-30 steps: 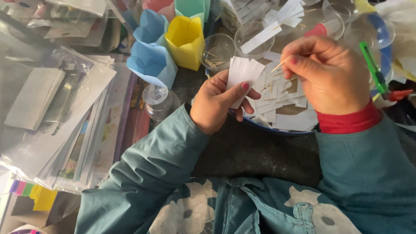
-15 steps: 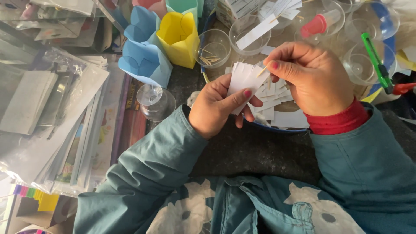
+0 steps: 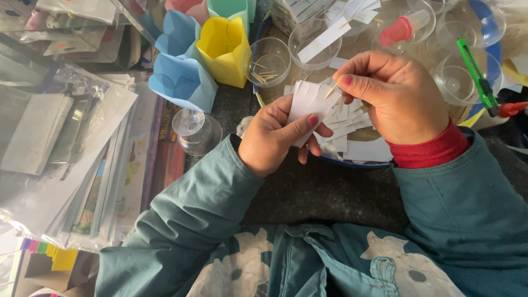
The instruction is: Gluing paper slips and attaching them to toothpicks to create small decorations.
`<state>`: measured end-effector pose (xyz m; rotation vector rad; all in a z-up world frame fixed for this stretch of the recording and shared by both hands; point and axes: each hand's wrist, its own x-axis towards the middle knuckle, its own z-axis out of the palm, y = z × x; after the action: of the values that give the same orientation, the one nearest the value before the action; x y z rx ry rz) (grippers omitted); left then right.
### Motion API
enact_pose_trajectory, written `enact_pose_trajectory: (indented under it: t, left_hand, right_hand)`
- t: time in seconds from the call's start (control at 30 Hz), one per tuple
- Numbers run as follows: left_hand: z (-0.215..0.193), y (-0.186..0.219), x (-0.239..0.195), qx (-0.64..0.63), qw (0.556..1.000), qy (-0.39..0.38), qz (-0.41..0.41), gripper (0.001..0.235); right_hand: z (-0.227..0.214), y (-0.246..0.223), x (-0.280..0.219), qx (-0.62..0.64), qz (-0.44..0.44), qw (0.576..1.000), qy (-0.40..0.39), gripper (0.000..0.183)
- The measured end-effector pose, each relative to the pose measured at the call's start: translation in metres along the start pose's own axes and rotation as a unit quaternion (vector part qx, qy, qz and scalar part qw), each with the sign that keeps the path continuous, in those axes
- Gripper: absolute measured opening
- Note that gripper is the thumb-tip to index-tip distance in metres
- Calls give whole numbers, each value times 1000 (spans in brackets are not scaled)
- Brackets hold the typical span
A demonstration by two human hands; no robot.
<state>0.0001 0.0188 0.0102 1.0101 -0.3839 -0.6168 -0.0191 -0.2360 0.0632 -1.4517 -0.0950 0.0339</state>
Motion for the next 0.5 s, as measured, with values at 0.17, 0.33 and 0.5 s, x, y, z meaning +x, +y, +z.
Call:
enact_pose_trajectory:
  t: [0.17, 0.33, 0.5]
  left_hand:
    - [-1, -1, 0, -8, 1000, -2, 2, 32]
    - [-4, -6, 1, -26, 1000, -12, 12, 27]
    - [-5, -6, 1, -48, 999, -11, -2, 30]
  right_hand:
    - [-1, 2, 1, 14, 4, 1000, -1, 9]
    - [-3, 2, 1, 29, 9, 999, -10, 11]
    - [-1, 1, 0, -2, -9, 1000, 0, 10]
